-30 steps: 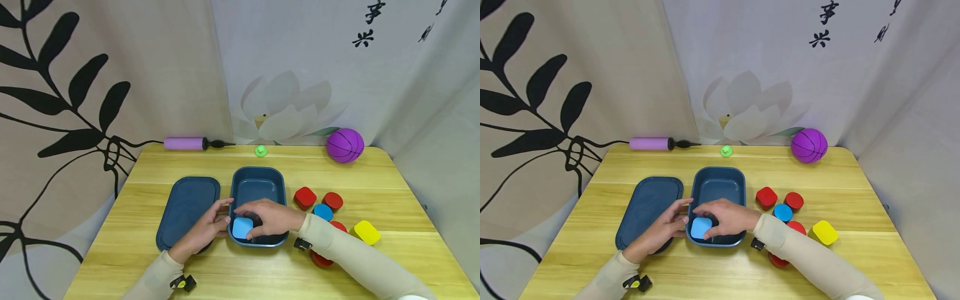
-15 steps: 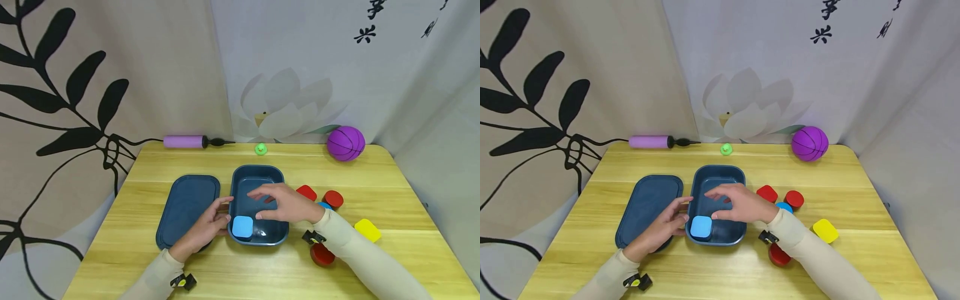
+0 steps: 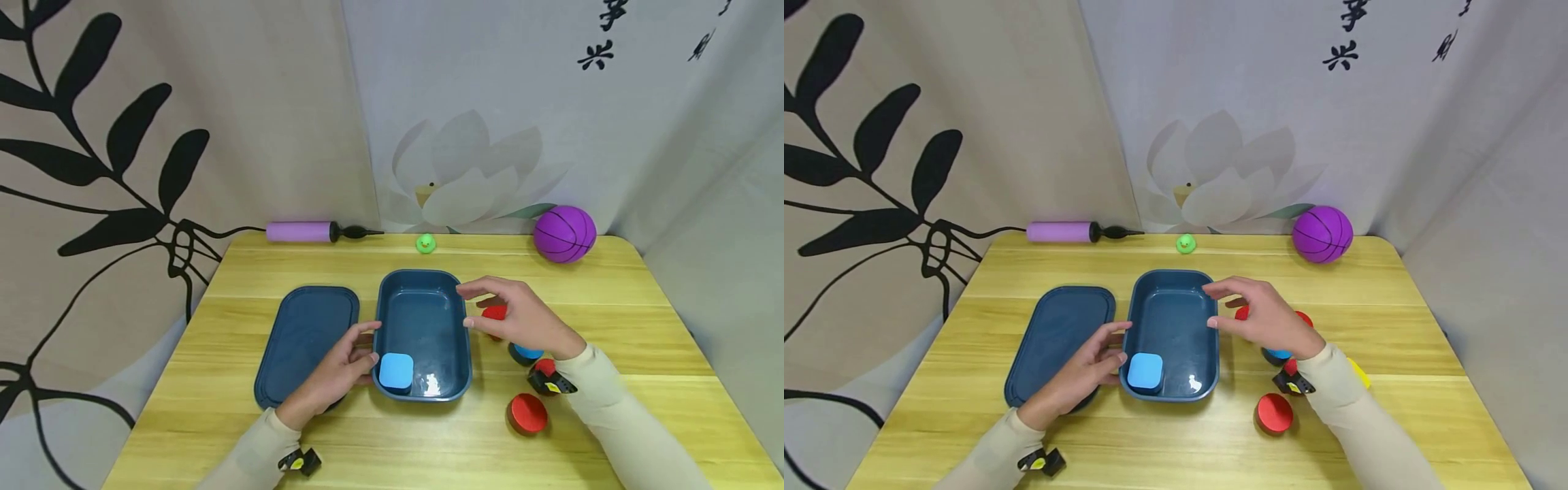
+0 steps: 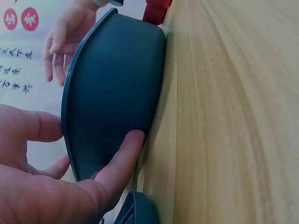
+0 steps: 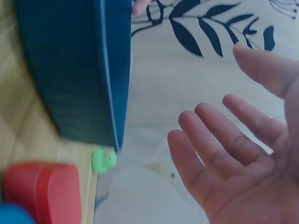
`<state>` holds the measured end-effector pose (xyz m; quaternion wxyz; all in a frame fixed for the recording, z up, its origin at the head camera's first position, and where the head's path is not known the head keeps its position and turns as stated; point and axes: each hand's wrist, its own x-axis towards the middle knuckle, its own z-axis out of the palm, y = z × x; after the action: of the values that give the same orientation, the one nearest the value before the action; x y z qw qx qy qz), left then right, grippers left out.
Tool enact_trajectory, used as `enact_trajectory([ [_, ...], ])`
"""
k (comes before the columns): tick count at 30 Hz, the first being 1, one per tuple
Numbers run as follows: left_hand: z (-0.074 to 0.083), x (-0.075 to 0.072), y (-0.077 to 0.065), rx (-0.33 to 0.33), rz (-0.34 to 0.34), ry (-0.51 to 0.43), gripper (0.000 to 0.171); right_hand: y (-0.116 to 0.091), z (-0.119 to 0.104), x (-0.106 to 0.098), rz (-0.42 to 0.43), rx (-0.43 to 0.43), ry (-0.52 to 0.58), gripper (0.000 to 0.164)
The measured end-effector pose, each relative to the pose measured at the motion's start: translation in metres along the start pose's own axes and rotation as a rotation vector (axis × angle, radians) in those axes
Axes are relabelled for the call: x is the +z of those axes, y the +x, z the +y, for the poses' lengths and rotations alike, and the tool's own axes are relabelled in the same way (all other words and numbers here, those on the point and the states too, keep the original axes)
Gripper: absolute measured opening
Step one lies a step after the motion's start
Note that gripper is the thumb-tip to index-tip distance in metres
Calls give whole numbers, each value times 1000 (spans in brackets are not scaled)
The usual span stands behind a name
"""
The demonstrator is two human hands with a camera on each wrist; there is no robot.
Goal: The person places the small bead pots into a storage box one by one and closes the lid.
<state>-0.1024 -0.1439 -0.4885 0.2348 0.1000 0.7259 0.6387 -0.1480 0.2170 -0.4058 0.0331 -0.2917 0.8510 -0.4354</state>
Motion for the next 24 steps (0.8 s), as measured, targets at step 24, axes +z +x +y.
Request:
enact_trajectory([
  [24, 1, -1, 0, 5, -14, -8, 59, -69, 64, -57, 177, 385, -66, 51],
])
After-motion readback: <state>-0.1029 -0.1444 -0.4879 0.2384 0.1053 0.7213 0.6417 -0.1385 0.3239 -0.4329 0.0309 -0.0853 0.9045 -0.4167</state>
